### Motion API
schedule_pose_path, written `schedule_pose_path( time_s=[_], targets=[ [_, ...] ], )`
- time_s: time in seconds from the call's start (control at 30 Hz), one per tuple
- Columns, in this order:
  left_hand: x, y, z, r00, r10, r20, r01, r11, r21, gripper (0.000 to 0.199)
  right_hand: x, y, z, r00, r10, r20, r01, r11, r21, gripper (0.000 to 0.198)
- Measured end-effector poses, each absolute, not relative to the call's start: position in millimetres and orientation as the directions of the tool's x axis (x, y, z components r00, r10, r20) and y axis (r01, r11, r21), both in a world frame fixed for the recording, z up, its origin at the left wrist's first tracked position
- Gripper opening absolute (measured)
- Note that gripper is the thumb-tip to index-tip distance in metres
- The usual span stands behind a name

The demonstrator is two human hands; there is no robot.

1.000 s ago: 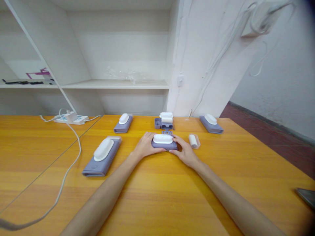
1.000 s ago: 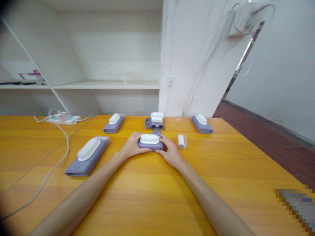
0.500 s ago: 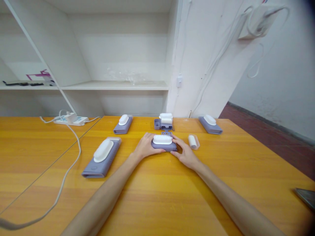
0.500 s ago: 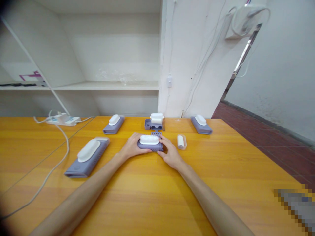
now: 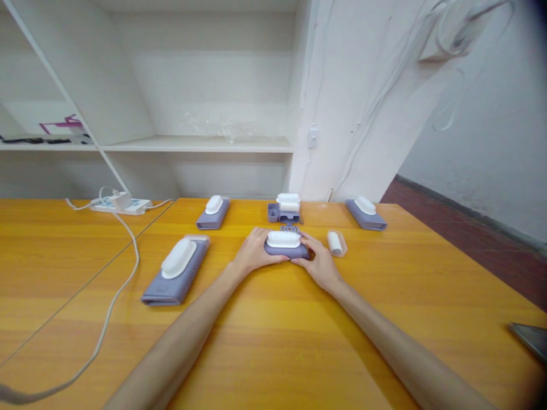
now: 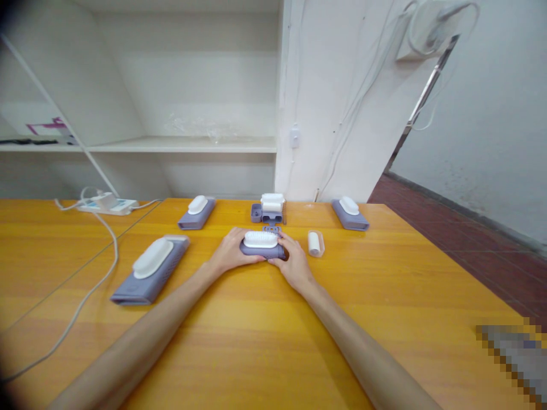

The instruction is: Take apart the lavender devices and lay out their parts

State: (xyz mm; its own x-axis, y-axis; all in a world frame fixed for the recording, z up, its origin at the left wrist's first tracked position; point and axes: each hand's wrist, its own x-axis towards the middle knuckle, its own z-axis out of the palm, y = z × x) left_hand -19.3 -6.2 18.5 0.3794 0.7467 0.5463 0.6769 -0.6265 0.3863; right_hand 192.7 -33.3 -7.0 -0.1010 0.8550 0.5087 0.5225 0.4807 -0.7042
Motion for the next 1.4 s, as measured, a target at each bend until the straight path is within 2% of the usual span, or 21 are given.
schedule_pose_path(
  time_s=[0.17,0.3,0.57,0.8,1.2,1.4],
  targets=[
    [-18,-7,19,0.379,0.752,0.540,0.672,-0.625,0.397,0.064,196,-33,-3,-0.126,0.880,0.458,0.459,0.461,-0.759,0.039],
    [-17,-7,19,0.392,0.755,0.525,0.672,-0.625,0.397,0.064,196,-35,1,-0.210,0.848,0.486,0.507,0.519,-0.688,0.040],
    [-19,-5,17,0.362,0.763,0.536,0.652,-0.618,0.439,0.064,192,-38,-4,-0.207,0.835,0.510,0.593,0.522,-0.613,0.045],
    [-19,1,12,0.283,0.780,0.557,0.593,-0.599,0.538,0.042,191,-40,-2,-0.217,0.848,0.484,0.635,0.499,-0.590,0.058],
    [-19,0,14,0.241,0.733,0.636,0.577,-0.635,0.513,0.033,191,-41,-3,-0.222,0.850,0.478,0.665,0.490,-0.563,0.057],
    [-10,-7,17,0.147,0.770,0.621,0.552,-0.585,0.595,0.024,191,-42,-3,-0.208,0.840,0.501,0.657,0.499,-0.565,0.057]
  ],
)
